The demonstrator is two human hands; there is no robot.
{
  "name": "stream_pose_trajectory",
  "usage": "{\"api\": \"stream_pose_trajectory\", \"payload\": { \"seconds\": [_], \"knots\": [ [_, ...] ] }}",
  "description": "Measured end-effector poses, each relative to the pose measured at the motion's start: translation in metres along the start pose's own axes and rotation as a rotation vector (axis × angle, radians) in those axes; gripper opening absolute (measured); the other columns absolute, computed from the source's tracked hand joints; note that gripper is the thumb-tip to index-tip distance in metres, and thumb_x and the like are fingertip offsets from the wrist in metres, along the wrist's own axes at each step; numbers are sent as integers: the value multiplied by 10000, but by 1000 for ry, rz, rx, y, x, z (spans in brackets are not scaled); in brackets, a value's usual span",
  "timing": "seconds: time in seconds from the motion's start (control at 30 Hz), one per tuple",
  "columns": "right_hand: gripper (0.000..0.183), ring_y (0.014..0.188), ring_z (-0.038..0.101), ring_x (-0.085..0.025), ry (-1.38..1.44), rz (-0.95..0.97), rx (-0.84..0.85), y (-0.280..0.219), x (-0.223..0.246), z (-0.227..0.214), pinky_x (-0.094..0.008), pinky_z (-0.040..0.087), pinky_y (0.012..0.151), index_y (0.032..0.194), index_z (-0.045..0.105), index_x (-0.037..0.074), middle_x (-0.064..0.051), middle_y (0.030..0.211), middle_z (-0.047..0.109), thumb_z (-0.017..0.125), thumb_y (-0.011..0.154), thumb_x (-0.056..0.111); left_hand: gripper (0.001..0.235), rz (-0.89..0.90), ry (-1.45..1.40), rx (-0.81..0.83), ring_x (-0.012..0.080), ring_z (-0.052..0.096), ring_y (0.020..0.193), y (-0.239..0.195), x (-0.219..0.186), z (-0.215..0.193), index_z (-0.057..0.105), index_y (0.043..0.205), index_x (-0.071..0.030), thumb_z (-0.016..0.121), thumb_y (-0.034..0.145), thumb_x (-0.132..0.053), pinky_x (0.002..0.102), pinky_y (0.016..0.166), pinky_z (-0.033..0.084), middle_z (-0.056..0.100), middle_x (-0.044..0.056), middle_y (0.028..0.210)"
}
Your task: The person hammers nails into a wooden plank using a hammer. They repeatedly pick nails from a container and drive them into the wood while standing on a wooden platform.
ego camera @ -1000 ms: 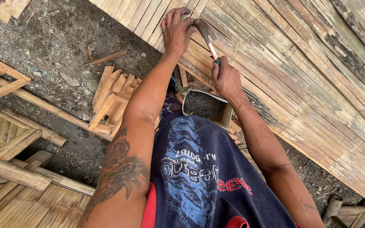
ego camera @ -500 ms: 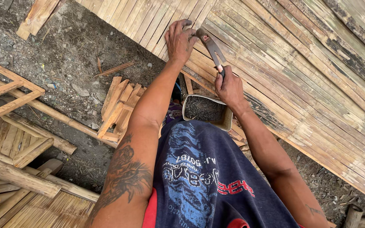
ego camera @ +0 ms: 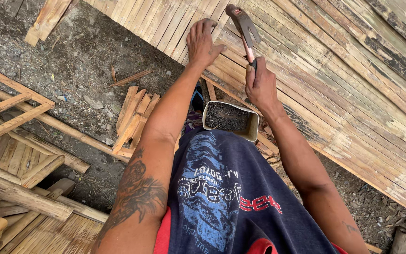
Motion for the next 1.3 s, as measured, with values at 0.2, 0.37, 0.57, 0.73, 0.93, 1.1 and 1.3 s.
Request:
{"api": "stream_pose_trajectory", "payload": {
  "seconds": [0.2, 0.37, 0.57, 0.73, 0.93, 1.1, 1.3],
  "knots": [
    [222, 553, 600, -456, -79, 227, 228, -3, -25, 15, -580, 459, 573, 1087, 496, -2, -251, 649, 604, 495, 1124, 217, 185, 80, -285, 7, 275, 725, 1038, -37, 1, -29, 682, 1123, -71, 615, 956, -29, 384, 920, 565, 725, 107, 1135],
    [219, 648, 635, -469, 184, -261, -173, 0, -11, -1, -546, 491, 598, 1202, 504, -30, -268, 761, 639, 449, 1096, 154, 147, 147, -321, 469, 258, 740, 879, -87, -32, -25, 738, 923, -39, 621, 835, -34, 375, 794, 582, 736, 118, 951],
    [255, 588, 602, -465, -90, 62, 37, 13, -31, 7, -563, 463, 560, 1061, 489, 36, -242, 682, 606, 495, 1159, 271, 312, 418, 171, 1013, 295, 735, 918, -184, -48, 51, 784, 1089, -116, 669, 802, -73, 413, 798, 565, 774, 149, 990],
    [325, 526, 584, -473, -48, 34, 105, 15, -42, 26, -576, 449, 517, 1070, 481, -27, -268, 647, 605, 435, 1099, 293, 247, 526, 699, 903, 291, 752, 967, -218, -19, 121, 784, 1040, -80, 559, 944, -119, 446, 734, 620, 757, 113, 1079],
    [375, 619, 609, -419, 19, 203, 71, -24, -79, 22, -540, 465, 610, 1053, 584, -11, -238, 711, 637, 478, 1119, 342, 248, 594, 624, 915, 305, 753, 960, -229, -26, 137, 800, 990, -112, 560, 939, -147, 446, 790, 602, 775, 127, 1023],
    [378, 595, 612, -217, 265, 490, 44, -86, -128, -30, -409, 483, 585, 1023, 650, 25, -117, 688, 631, 491, 1104, 358, 241, 603, 384, 959, 337, 736, 924, -220, -71, 108, 810, 1018, -197, 616, 888, -139, 472, 793, 587, 767, 125, 988],
    [344, 564, 535, -188, 415, 537, -151, -134, -132, -109, -402, 439, 546, 1055, 621, 24, -81, 681, 576, 444, 1131, 310, 224, 800, -185, 883, 287, 758, 881, -191, -139, 81, 772, 1150, -201, 668, 957, -159, 439, 783, 600, 777, 76, 988]
  ]
}}
Point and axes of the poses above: each hand's wrist, its own y-axis towards the middle knuckle, its own z-axis out of the palm, x = y × z, the point moved 5 cm from there along y, towards the middle knuckle
